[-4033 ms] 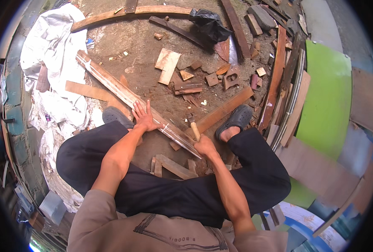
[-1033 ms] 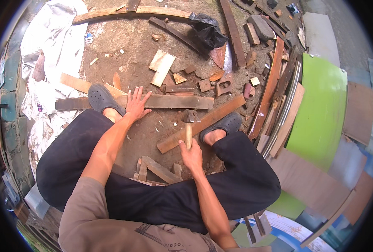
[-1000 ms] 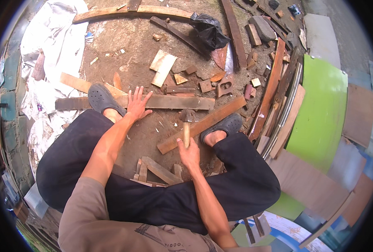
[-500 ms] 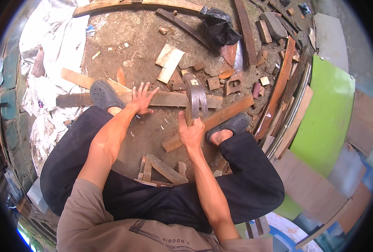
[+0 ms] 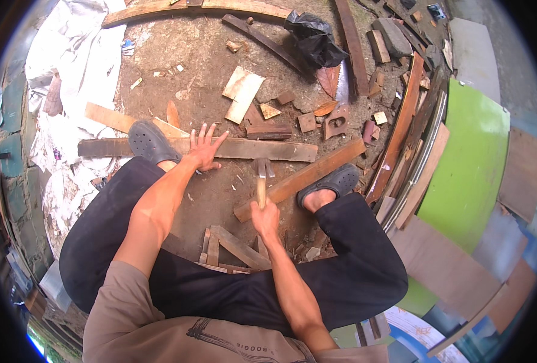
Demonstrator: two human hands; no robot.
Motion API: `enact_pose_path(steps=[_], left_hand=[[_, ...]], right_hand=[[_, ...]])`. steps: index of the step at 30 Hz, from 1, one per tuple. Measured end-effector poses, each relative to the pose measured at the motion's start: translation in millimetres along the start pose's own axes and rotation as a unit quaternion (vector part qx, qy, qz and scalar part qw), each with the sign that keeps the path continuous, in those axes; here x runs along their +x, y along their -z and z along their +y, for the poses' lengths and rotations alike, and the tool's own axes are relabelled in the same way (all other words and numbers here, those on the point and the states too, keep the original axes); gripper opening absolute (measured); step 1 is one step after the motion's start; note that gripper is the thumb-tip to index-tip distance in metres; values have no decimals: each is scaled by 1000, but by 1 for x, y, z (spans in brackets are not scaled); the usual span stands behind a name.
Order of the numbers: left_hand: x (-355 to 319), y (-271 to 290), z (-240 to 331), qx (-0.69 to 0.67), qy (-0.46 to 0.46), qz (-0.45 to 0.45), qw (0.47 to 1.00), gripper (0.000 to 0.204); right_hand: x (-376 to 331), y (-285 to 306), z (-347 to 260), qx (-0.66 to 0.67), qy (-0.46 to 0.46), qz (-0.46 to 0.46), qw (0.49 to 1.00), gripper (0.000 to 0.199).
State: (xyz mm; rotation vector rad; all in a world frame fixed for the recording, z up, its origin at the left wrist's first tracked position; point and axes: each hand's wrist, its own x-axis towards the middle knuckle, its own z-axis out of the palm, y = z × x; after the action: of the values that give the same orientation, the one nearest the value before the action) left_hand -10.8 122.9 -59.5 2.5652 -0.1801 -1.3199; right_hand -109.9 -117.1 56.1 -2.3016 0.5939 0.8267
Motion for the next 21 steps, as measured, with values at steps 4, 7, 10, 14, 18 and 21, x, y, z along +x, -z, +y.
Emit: enact_pose_path(steps=[4,7,10,14,18,21], left_hand=[[2,-5,-3,5,1,-5,1000,115],[1,0,0,3,3,-26,1000,116],[-1,6,3,3,3,-25,1000,118],[-3,6,3,-11,4,-24,1000,121],[-3,4,0,-11,3,-14,1000,122],[-2,0,-1,-4,6,-16,1000,123]], right_hand=[[16,38,-65,142,107,64,982,31],[27,16,-45,163,218,153,950,31],[29,-10,8,10,59,11,998,34],[18,-26,53,-51,-90,-85,991,40],[18,-4,32,-56,44,-18,997,35],[9,35,-55,64,77,21,995,26]])
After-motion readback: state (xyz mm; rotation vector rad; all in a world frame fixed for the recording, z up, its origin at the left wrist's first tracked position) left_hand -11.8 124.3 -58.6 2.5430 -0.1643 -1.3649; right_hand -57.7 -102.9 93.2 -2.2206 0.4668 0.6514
